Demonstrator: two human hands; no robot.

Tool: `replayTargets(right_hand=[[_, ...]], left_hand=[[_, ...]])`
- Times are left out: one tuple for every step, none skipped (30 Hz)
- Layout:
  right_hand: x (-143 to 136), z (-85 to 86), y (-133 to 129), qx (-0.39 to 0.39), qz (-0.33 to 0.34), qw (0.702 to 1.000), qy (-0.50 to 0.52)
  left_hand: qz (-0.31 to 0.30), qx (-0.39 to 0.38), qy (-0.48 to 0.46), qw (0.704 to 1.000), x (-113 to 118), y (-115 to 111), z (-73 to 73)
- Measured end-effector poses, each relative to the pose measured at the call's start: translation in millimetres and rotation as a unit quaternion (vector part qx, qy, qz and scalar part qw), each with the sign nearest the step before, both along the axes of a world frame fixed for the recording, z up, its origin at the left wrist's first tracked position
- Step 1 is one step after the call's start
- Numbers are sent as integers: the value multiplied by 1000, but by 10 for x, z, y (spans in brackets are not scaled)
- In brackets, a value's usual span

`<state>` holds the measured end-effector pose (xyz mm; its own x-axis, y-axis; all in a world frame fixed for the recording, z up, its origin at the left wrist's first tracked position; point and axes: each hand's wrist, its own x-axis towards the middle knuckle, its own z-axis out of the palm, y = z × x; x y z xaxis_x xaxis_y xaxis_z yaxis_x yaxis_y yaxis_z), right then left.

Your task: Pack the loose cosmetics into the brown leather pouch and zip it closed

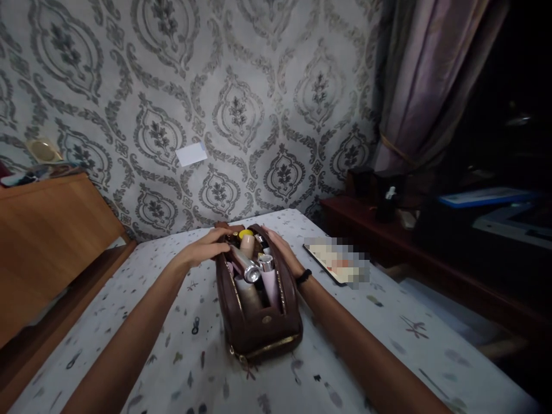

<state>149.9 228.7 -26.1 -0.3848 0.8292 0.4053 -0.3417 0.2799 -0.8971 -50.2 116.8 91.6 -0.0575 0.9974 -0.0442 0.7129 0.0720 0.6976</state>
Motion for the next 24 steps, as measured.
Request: replayTargets(right_hand=[[-5, -18, -3, 7, -11, 1000, -2], [-8, -38, -6, 15, -22, 1000, -5], [-10, -60, -10, 22, -33, 999, -9], [-10, -83, -13, 26, -41, 999, -13], [-8, -105, -16, 29, -48, 998, -16], [-5, -126, -18, 30, -52, 998, -18], [-2, -144, -20, 29, -54, 998, -17], [0, -158, -21, 28, -57, 998, -16], [0, -168, -21, 26, -59, 998, -14], [-3, -174, -21, 22, -61, 998, -12], [-8, -178, -22, 18, -63, 998, -8], [-15, -179, -22, 13, -63, 998, -3], [-23, -177, -23, 8, -62, 998, 2], [-30, -172, -25, 3, -61, 998, 8], [-34, -163, -27, 0, -60, 998, 13], [-34, -148, -29, -2, -58, 998, 17], [-28, -126, -30, -4, -56, 998, 20], [-16, -96, -31, -5, -55, 998, 20], [3, -56, -31, -6, -54, 998, 20], [28, -5, -31, -6, -54, 998, 17], [58, 55, -30, -3, -54, 998, 13], [92, 123, -31, 3, -54, 999, 8], [128, 200, -34, 13, -54, 998, 3], [163, 282, -39, 24, -52, 998, 1]], left_hand=[[-22, 12, 9, 1000, -3, -14, 8], [-51, 24, 33, 998, 3, -26, 20], [-80, 36, 66, 994, 20, -39, 37], [-107, 47, 105, 988, 51, -59, 61], [-130, 59, 147, 979, 98, -86, 91], [-146, 71, 191, 968, 159, -123, 128], [-163, 84, 232, 955, 232, -170, 172], [-177, 88, 266, 943, 314, -226, 219], [-193, 83, 292, 933, 399, -287, 267], [-209, 72, 313, 924, 483, -351, 310], [-218, 62, 326, 918, 559, -413, 344], [-223, 51, 336, 914, 624, -470, 366], [-223, 44, 341, 912, 676, -522, 373], [-218, 41, 344, 913, 712, -566, 366], [-209, 44, 343, 915, 735, -603, 346], [-201, 51, 340, 917, 746, -633, 318], [-196, 60, 336, 919, 749, -658, 286], [-197, 72, 331, 920, 748, -679, 253], [-199, 86, 325, 920, 748, -699, 222], [-202, 99, 320, 920, 750, -718, 196], [-204, 111, 315, 920, 757, -738, 173], [-203, 123, 313, 920, 769, -758, 153], [-199, 131, 312, 920, 787, -778, 134], [-191, 134, 315, 920, 810, -798, 113]])
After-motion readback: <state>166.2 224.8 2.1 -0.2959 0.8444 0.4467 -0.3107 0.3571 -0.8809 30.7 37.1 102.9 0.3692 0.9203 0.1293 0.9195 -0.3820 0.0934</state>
